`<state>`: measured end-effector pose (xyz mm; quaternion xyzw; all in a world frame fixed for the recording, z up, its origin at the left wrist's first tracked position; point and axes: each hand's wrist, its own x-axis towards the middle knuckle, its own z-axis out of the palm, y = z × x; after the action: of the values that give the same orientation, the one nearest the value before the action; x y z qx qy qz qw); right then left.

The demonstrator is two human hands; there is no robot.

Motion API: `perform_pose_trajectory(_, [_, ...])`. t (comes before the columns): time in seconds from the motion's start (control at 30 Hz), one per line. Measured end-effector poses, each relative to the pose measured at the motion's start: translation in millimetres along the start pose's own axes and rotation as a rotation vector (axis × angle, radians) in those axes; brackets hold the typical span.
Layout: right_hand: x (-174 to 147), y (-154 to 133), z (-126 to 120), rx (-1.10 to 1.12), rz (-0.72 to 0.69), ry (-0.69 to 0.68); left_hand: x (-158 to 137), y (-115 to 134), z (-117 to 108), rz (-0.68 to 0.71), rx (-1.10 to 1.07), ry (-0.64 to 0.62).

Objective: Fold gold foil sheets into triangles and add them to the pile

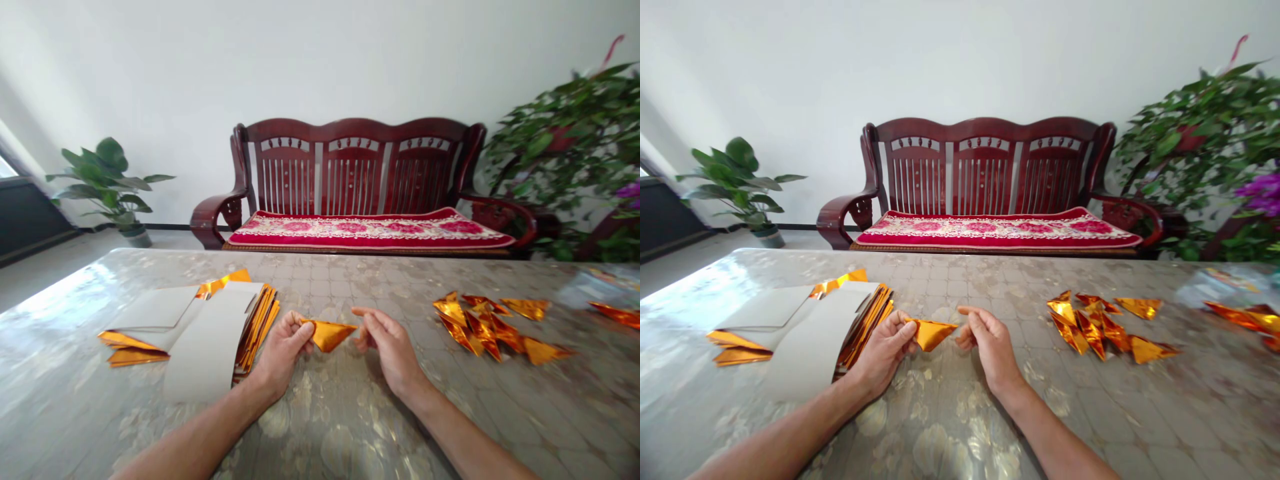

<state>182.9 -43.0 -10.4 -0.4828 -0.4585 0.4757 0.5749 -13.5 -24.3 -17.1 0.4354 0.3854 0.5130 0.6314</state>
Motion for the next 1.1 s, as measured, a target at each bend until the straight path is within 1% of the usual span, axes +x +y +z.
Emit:
perform_pose_trajectory(0.1, [1,3,0,0.03,0.042,-0.041,0,1,2,-0.026,-0.034,0.018])
perform_pose_trajectory(0.3, [-1,2,3,0.068,0.019,-0.101,1,0,3,-0.016,-0.038,0.057])
perform_pose_trajectory(0.4, [-1,0,3,0.042,-0.01,-0.109,1,-3,2,-0.006,-0.019,0.079])
perform_pose_trajectory(0.5, [0,-1,1,-0.039,-0.078,-0.133,1,-4,2,0.006,0.009,0.105])
perform_pose_trajectory(0.6, [1,-3,-1,-0.114,-0.157,-0.144,0,-3,3,0.016,0.049,0.094])
perform_pose_trajectory(0.77, [4,-6,-3,-0.211,-0.194,-0.102,-2,0,3,0.047,0.124,0.089])
perform_pose_trajectory(0.83, [5,-5,-5,-0.257,-0.218,-0.086,0,-1,2,0.046,0.144,0.064])
perform_pose_trajectory(0.93, [7,-1,-7,-0.343,-0.293,-0.059,2,-5,-1,0.042,0.19,0.004])
perform_pose_trajectory(1.0, [8,1,-9,-0.43,-0.353,-0.067,4,-7,-3,0.075,0.252,-0.001])
perform_pose_trajectory(1.1, [9,3,-12,-0.524,-0.403,-0.104,6,-8,-6,0.181,0.392,0.007])
